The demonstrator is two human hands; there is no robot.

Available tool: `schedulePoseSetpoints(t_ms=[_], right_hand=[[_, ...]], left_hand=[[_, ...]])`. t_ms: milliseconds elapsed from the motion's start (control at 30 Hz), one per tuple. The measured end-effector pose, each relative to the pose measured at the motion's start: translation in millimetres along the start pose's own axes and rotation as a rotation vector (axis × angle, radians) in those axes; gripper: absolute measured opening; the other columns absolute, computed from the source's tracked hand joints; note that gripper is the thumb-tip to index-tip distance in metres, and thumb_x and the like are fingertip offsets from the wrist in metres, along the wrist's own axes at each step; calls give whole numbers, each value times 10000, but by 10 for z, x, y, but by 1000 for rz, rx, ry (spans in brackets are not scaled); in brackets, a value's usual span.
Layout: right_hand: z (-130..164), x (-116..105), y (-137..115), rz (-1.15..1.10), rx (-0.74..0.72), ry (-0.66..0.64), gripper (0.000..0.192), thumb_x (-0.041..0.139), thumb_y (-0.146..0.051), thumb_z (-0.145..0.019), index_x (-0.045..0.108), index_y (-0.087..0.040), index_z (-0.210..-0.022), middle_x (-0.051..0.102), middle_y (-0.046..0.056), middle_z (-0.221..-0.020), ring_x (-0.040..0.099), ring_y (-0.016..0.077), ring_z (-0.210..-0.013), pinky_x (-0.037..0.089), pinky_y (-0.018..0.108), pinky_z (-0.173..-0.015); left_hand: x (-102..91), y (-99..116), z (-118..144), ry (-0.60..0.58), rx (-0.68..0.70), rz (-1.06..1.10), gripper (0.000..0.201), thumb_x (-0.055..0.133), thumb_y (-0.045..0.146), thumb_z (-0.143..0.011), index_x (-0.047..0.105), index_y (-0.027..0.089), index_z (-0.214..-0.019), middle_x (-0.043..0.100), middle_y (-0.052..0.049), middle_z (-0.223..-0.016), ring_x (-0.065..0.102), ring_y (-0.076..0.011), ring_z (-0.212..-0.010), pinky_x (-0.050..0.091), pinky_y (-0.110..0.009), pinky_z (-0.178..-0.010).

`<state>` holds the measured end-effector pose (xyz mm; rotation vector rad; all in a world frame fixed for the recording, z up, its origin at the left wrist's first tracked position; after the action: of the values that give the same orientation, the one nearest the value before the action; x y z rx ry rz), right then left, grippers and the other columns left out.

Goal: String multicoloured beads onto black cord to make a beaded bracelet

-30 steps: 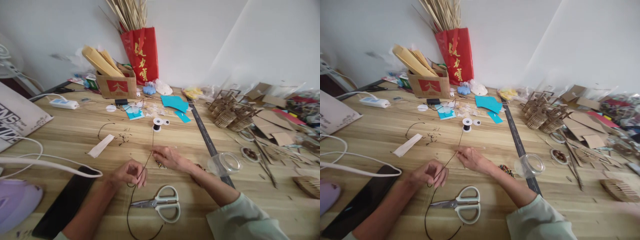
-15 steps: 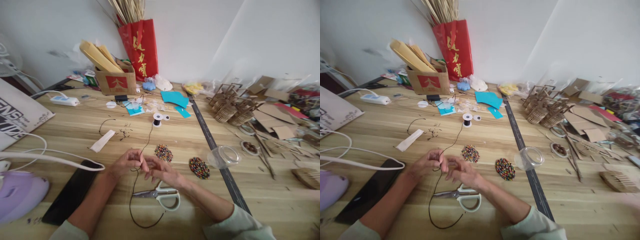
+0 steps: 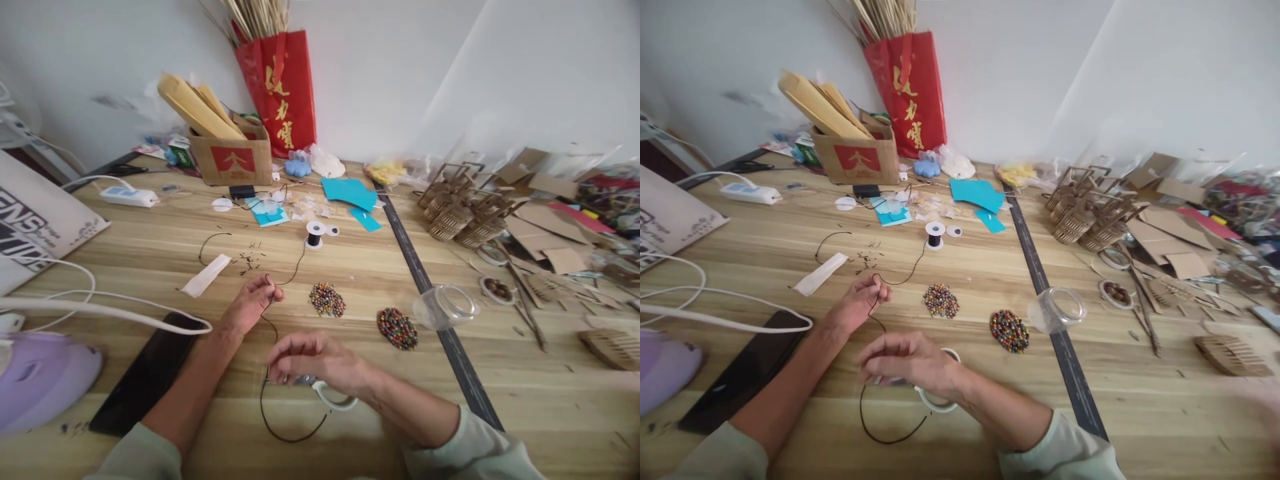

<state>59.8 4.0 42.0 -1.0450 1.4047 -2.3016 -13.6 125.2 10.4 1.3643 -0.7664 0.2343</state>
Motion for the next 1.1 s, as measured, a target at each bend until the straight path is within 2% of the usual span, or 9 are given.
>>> schedulePoseSetpoints(t_ms=[133, 200, 333, 500, 700, 800, 933, 1033, 1100], right_hand=[[-89, -324, -264, 66, -241, 263, 295, 751, -361, -710, 656, -201, -939, 649, 11, -897, 587, 131, -815, 473, 248, -701], [-195, -443, -312, 75, -294, 344, 260, 726, -302, -715, 640, -207, -941, 655, 17, -959, 587, 155, -914, 469, 279, -810], [-423, -366, -310, 84, -284, 292, 132, 665, -286, -755, 626, -211, -856, 668, 1, -929, 586, 164, -947, 419, 310, -941], [-346, -66, -304, 61, -221, 174, 240, 643, -421, -800, 589, -198, -731, 609, -13, -710, 577, 145, -737, 438, 321, -869], [187, 309, -613, 219, -199, -36, 377, 512, -502, -916, 641, -151, -875, 559, -18, -620, 506, 91, -572, 405, 227, -587], [531, 257, -854, 383, -211, 36, 362, 492, -467, -943, 655, -147, -901, 500, -32, -581, 445, 74, -516, 340, 201, -492], [1033, 186, -1241, 726, -358, 145, 283, 446, -360, -984, 663, -192, -914, 564, -1, -636, 497, 90, -548, 397, 214, -521], [1356, 131, -1437, 930, -488, 242, 229, 455, -338, -978, 658, -242, -936, 652, 42, -730, 603, 138, -642, 450, 256, -580], [1508, 40, -1480, 1031, -524, 331, 220, 469, -352, -967, 668, -269, -921, 667, 52, -723, 620, 163, -639, 454, 279, -557]], left_hand=[[-11, 12, -3, 6, 20, -12, 191, 815, 215, -652, 640, 150, -693, 688, -18, -628, 687, -241, -906, 468, -346, -862], [27, 10, 8, -13, 10, -17, 194, 817, 216, -650, 639, 150, -689, 713, -33, -686, 661, -281, -1018, 456, -389, -904], [63, -22, 24, -25, -35, -18, 193, 822, 201, -643, 641, 142, -678, 746, -65, -845, 627, -284, -1093, 469, -395, -903], [-79, 18, -8, 95, 32, 10, 173, 807, 187, -660, 642, 159, -704, 710, -2, -669, 684, -166, -786, 482, -317, -862], [-288, 27, -44, 234, 47, -60, 203, 808, 196, -636, 623, 139, -698, 675, 2, -597, 630, -119, -614, 480, -242, -654], [-374, 81, -47, 292, 72, -123, 223, 814, 210, -605, 612, 138, -667, 669, -1, -586, 626, -124, -592, 465, -238, -609], [-503, 156, -25, 393, 58, -361, 250, 808, 216, -570, 587, 147, -664, 660, 3, -568, 618, -137, -551, 445, -244, -575], [-489, 196, -7, 365, 8, -623, 262, 768, 173, -586, 582, 174, -769, 632, 41, -530, 607, -149, -530, 416, -242, -572], [-399, 283, 14, 302, 56, -788, 333, 716, 102, -609, 588, 202, -899, 578, 91, -496, 552, -132, -486, 357, -227, -557]])
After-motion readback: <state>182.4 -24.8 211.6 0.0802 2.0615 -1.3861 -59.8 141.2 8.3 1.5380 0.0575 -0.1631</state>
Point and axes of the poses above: each hand's wrist, its own z-axis away from the middle knuckle, its own x-axis out of the palm, y = z × x, the point moved 10 cm from there along -z, towards the middle knuckle
